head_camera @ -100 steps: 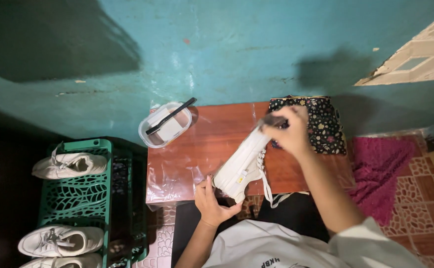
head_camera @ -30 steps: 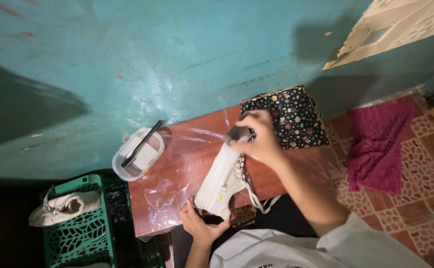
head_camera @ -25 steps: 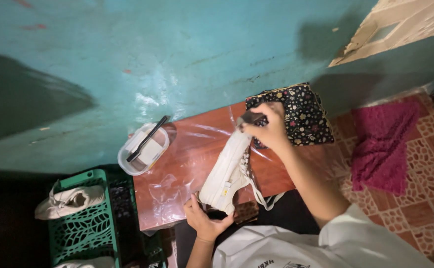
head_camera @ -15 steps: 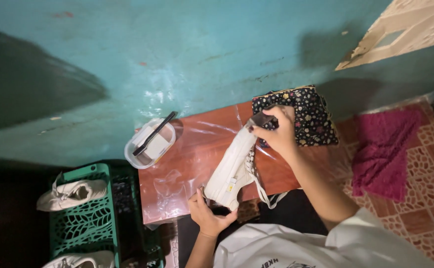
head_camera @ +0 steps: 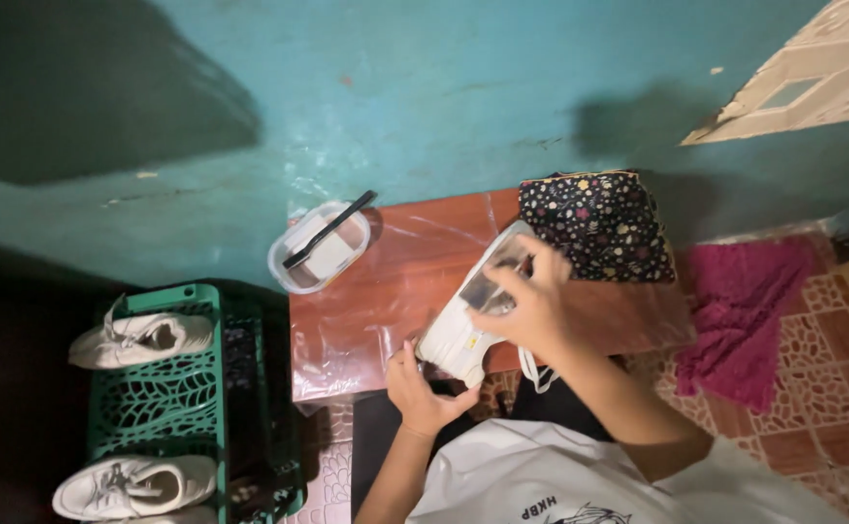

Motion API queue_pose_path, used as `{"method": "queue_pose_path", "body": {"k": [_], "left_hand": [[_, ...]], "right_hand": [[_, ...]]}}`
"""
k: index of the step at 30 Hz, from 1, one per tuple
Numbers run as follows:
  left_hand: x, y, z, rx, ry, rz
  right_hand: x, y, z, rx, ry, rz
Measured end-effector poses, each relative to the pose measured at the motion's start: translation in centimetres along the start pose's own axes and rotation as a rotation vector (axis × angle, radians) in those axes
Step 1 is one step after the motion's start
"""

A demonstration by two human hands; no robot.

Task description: The person holds a white sneaker in their left hand and scrubs the upper surface with a brush in their right hand. The person rotates the shoe to clean different areas while seated.

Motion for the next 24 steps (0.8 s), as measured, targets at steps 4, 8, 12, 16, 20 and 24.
{"method": "queue_pose_path", "body": {"k": [4,8,12,16,20,24], "left_hand": [[-1.0,1.2,-0.8,-0.199,-0.035,0.004],[-1.1,1.2,-1.0,-0.171,-0.023,0.006],[-1.0,1.3,-0.9,-0.202,-0.015,0.013],[0.3,0.7,0.5,-0.184,-0.042,0.012],[0.6,0.8,0.7,-0.191,-0.036,-0.007],[0.5,0.7,0.6,-0.172,-0.054,-0.008]], "right_hand": [[0.7,-4.3,1.4,0.009,-0.196,-0.028],[0.0,1.4,-0.5,-0.018,-0.1,-0.027],[-0.1,-2.9,0.2,0.037,-0.119,-0.064],[-0.4,-0.1,-0.4,0.018,-0.12,-0.107],[-1.6,-0.1,-2.3,0.041,-0.008,-0.089],[0.6,-6.8,1.0,-0.007,-0.191,-0.043]]}}
Point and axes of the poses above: each hand's wrist, its own x-axis towards the middle knuckle, its own z-axis out of the back of the hand, y = z × x, the point moved 9 cm from there along x, towards the middle knuckle, and after that the axes turned 14 degrees about x, right-handed, at the moved point
